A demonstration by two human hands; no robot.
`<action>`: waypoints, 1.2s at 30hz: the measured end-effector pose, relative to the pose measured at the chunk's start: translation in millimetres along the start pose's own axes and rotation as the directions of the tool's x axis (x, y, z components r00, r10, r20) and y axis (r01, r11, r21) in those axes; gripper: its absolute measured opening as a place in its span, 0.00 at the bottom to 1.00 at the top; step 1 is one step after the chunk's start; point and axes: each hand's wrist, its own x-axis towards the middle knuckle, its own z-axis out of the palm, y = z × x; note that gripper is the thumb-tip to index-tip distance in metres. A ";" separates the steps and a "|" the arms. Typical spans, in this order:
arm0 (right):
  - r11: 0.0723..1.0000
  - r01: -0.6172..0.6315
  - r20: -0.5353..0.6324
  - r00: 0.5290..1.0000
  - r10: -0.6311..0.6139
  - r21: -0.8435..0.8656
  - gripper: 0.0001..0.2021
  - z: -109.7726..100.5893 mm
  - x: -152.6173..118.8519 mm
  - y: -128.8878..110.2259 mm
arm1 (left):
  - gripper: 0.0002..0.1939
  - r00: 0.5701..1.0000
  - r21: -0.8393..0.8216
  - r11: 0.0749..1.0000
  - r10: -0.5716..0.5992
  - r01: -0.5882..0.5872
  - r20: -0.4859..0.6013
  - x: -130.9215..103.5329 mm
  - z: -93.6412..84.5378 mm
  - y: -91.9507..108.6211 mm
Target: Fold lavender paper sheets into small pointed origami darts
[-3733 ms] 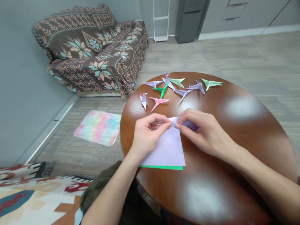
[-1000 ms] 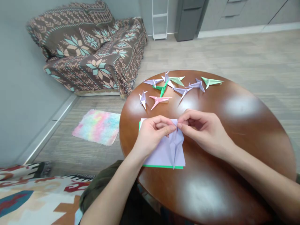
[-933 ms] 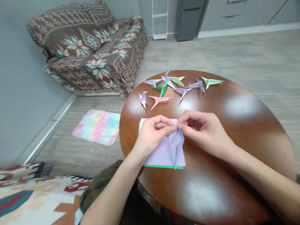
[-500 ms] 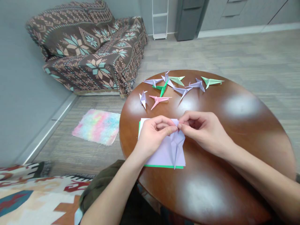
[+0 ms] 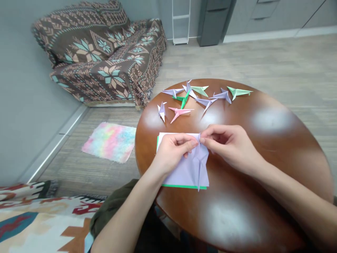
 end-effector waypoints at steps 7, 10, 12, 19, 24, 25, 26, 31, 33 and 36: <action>0.999 0.005 0.033 0.999 -0.007 0.044 0.05 -1.1 0.0 1.7 | 0.17 1.000 -0.019 1.000 -0.019 0.019 0.019 1.8 -2.1 -3.4; 0.999 -0.005 0.036 0.999 0.003 0.054 0.06 -1.4 0.4 1.9 | 0.17 1.000 -0.021 1.000 -0.022 0.022 0.014 1.8 -2.2 -3.5; 0.997 -0.015 0.045 0.999 0.011 0.070 0.06 -1.6 0.9 1.9 | 0.17 1.000 -0.021 1.000 -0.017 0.017 0.008 1.8 -2.0 -3.5; 0.996 -0.055 0.044 0.998 0.052 0.069 0.04 -1.3 -0.7 2.8 | 0.14 0.998 -0.050 0.999 -0.008 0.011 0.055 1.3 -1.1 -2.9; 0.997 -0.062 0.045 0.997 0.059 0.053 0.03 -0.4 -2.0 3.0 | 0.13 0.998 -0.031 0.999 -0.023 0.025 0.066 0.9 -1.3 0.0; 0.997 -0.058 0.045 0.997 0.056 0.049 0.04 -0.3 -1.9 2.8 | 0.13 0.997 -0.026 0.999 -0.027 0.029 0.067 0.8 -1.4 0.7; 0.998 -0.054 0.046 0.998 0.052 0.043 0.04 -0.2 -1.8 2.4 | 0.14 0.997 -0.027 0.999 -0.029 0.031 0.069 0.8 -1.4 1.2; 1.000 -0.002 0.026 1.000 0.002 -0.005 0.03 -0.2 0.1 -0.1 | 0.15 0.995 -0.068 0.997 -0.039 0.046 0.092 0.1 0.7 2.9; 0.999 0.019 0.020 1.000 -0.018 -0.027 0.03 -0.3 0.4 -0.2 | 0.16 0.996 -0.061 0.997 -0.040 0.045 0.084 -0.1 2.4 3.4; 0.997 0.052 0.023 0.998 -0.051 -0.062 0.03 -0.5 0.3 1.3 | 0.16 0.998 -0.027 1.000 -0.010 0.012 0.069 -0.2 4.9 4.9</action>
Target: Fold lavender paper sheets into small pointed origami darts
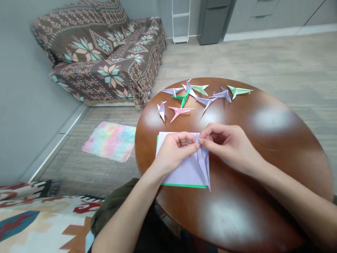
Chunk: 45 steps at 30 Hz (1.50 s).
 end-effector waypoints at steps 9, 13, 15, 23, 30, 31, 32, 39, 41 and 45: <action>0.962 0.227 -0.021 0.972 -0.233 -0.151 0.03 -0.2 0.3 4.9 | 0.09 0.989 0.057 0.992 0.121 -0.116 -0.089 -2.2 1.8 2.1; 0.928 0.271 -0.031 0.957 -0.288 -0.256 0.02 1.1 -0.6 4.4 | 0.10 0.983 0.006 0.993 0.122 -0.122 -0.137 -0.6 2.2 -0.8; 0.907 0.297 -0.045 0.945 -0.324 -0.300 0.03 2.0 -1.1 3.8 | 0.12 0.981 -0.025 0.992 0.121 -0.126 -0.152 0.3 2.8 -2.1; 0.932 0.239 -0.090 0.958 -0.272 -0.273 0.04 3.1 -1.8 2.0 | 0.10 0.962 0.002 0.973 0.228 -0.230 -0.150 -1.1 3.6 -4.8; 0.979 0.068 -0.064 0.995 -0.081 -0.193 0.03 -0.9 -3.3 1.3 | 0.08 0.975 -0.069 0.983 0.157 -0.169 -0.155 0.1 0.5 -3.9; 0.977 0.056 -0.049 0.997 -0.067 -0.205 0.04 -1.8 -3.5 0.9 | 0.09 0.976 -0.060 0.985 0.152 -0.163 -0.158 0.1 -0.5 -3.1; 0.974 0.046 -0.032 0.998 -0.055 -0.220 0.04 -2.8 -3.5 0.3 | 0.09 0.976 -0.044 0.986 0.149 -0.158 -0.157 0.0 -1.8 -2.2; 0.951 0.042 0.035 0.999 -0.033 -0.305 0.04 -7.2 -1.0 -3.1 | 0.07 0.975 0.131 0.978 0.179 -0.162 -0.132 -0.3 -15.1 6.0; 0.947 0.057 0.039 0.998 -0.047 -0.316 0.04 -7.3 -0.9 -3.1 | 0.07 0.975 0.164 0.973 0.184 -0.163 -0.124 -0.1 -18.4 6.7; 0.944 0.065 0.030 0.998 -0.059 -0.324 0.04 -6.7 -2.4 -3.7 | 0.07 0.976 0.197 0.967 0.186 -0.161 -0.116 0.3 -21.3 6.3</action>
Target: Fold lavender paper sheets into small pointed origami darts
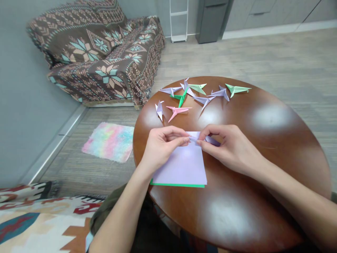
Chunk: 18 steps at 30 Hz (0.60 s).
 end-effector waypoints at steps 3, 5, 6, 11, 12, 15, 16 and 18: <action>1.000 0.001 -0.009 1.000 -0.001 -0.007 0.04 0.3 -1.1 -1.0 | 0.08 1.000 0.004 1.000 -0.022 0.022 -0.006 -0.4 0.1 -0.2; 1.000 0.006 -0.014 1.000 -0.006 -0.012 0.04 0.8 -1.7 -1.0 | 0.09 0.999 0.004 0.999 -0.040 0.040 -0.009 -0.8 0.4 -0.3; 1.000 0.009 -0.017 1.000 -0.009 -0.013 0.04 1.2 -1.9 -0.7 | 0.10 0.999 0.002 0.999 -0.048 0.048 -0.009 -1.0 0.5 -0.4; 1.000 0.010 -0.025 1.000 -0.010 -0.007 0.04 3.5 -2.2 1.5 | 0.10 0.997 -0.034 0.997 -0.073 0.074 0.003 -1.5 1.2 -0.2; 1.000 0.007 -0.026 1.000 -0.007 -0.005 0.04 3.9 -2.1 1.7 | 0.10 0.997 -0.039 0.996 -0.078 0.078 0.006 -1.5 1.5 0.1; 1.000 0.011 -0.025 1.000 -0.011 0.008 0.04 4.9 -1.6 1.4 | 0.10 0.996 -0.049 0.995 -0.091 0.091 0.006 -1.3 2.8 0.7; 1.000 0.012 -0.028 1.000 -0.012 0.009 0.04 5.2 -1.4 1.2 | 0.10 0.995 -0.054 0.994 -0.095 0.095 0.006 -1.2 3.2 0.5; 1.000 0.021 -0.037 0.999 -0.021 0.007 0.04 5.6 -1.0 0.5 | 0.10 0.995 -0.072 0.993 -0.095 0.095 0.002 -0.9 3.5 -0.5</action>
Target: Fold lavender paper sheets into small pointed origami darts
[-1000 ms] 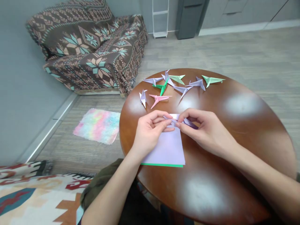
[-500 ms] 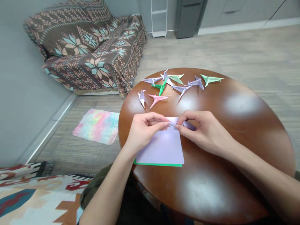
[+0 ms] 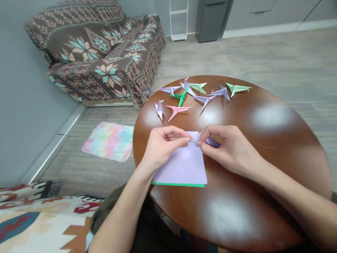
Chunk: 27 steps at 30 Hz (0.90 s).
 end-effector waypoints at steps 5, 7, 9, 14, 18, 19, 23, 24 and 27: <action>0.998 0.048 -0.009 0.999 -0.049 -0.037 0.03 0.4 0.0 -1.1 | 0.17 0.999 -0.018 1.000 0.017 -0.017 -0.027 -0.1 -1.3 -2.0; 0.997 0.063 -0.002 0.998 -0.064 -0.040 0.05 0.7 0.0 -0.5 | 0.17 0.999 0.012 0.999 0.035 -0.034 -0.024 -1.3 -0.9 -1.4; 0.996 0.082 0.012 0.997 -0.082 -0.032 0.10 1.1 0.0 0.8 | 0.16 0.998 0.041 0.998 0.058 -0.057 -0.023 -2.9 0.6 -0.3; 0.992 0.129 -0.031 0.991 -0.129 0.005 0.06 1.9 0.7 4.0 | 0.15 0.997 0.044 0.997 0.069 -0.067 -0.040 -4.8 4.5 1.1; 0.987 0.154 -0.059 0.986 -0.157 -0.052 0.05 1.8 -0.1 4.1 | 0.14 0.997 -0.007 0.998 0.070 -0.070 -0.027 -3.7 4.8 0.7; 0.985 0.158 -0.068 0.984 -0.162 -0.067 0.05 1.6 -0.5 3.9 | 0.13 0.997 -0.017 0.997 0.069 -0.069 -0.027 -3.3 4.8 0.6; 0.977 0.177 -0.085 0.979 -0.187 -0.118 0.05 0.6 -1.5 4.0 | 0.11 0.997 -0.025 0.998 0.057 -0.058 -0.053 -2.0 5.8 0.0; 0.974 0.185 -0.083 0.977 -0.197 -0.133 0.05 0.5 -1.4 4.4 | 0.11 0.997 -0.027 0.998 0.053 -0.055 -0.058 -1.7 6.2 -0.3; 0.958 0.227 -0.087 0.966 -0.245 -0.174 0.03 0.7 -0.4 6.6 | 0.11 0.997 -0.043 0.998 0.046 -0.049 -0.067 -1.0 7.4 -1.0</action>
